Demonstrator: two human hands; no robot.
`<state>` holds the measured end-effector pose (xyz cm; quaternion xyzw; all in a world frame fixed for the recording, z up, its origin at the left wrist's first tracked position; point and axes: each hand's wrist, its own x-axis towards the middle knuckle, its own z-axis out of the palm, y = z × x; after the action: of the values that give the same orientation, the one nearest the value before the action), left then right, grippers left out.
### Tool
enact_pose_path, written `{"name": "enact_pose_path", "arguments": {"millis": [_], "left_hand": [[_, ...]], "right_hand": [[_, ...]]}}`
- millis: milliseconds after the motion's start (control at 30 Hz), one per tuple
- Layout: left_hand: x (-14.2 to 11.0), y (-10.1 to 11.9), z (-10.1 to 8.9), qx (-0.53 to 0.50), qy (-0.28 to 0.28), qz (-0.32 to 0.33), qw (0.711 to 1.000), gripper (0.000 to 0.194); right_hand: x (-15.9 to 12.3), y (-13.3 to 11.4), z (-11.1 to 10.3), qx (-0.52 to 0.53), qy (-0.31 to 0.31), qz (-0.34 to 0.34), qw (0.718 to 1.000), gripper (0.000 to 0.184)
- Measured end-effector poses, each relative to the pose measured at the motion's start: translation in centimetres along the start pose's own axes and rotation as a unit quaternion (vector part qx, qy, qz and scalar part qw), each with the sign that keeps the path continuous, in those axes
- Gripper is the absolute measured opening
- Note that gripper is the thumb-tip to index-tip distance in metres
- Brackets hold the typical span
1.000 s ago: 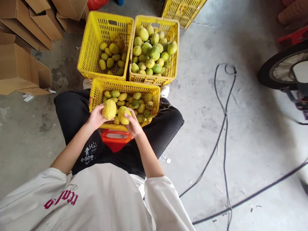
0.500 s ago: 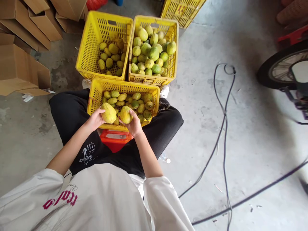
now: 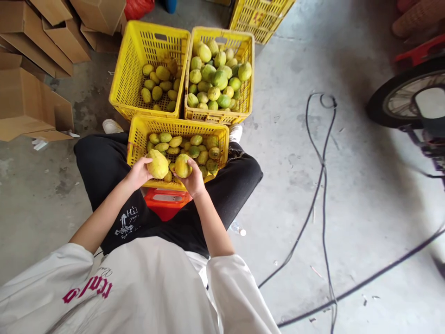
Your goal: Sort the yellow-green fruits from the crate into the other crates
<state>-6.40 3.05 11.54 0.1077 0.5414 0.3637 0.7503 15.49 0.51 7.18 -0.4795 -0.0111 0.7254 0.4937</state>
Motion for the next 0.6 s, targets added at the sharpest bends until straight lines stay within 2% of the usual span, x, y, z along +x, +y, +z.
{"name": "enact_pose_path", "arguments": {"millis": [200, 333, 467, 600], "left_hand": [[0.7, 0.0, 0.0, 0.031, 0.027, -0.008, 0.999, 0.049], [1.6, 0.0, 0.1, 0.023, 0.032, -0.007, 0.999, 0.052], [1.6, 0.0, 0.2, 0.003, 0.020, 0.010, 1.000, 0.048], [0.8, 0.0, 0.4, 0.015, -0.014, 0.011, 1.000, 0.046]], "right_hand": [[0.0, -0.1, -0.1, 0.006, -0.057, -0.020, 0.998, 0.043], [0.0, 0.1, 0.0, -0.038, -0.060, -0.018, 0.997, 0.039], [0.0, 0.2, 0.0, -0.053, -0.056, -0.011, 0.997, 0.043], [-0.2, 0.2, -0.3, -0.044, -0.089, 0.022, 0.995, 0.054]]}}
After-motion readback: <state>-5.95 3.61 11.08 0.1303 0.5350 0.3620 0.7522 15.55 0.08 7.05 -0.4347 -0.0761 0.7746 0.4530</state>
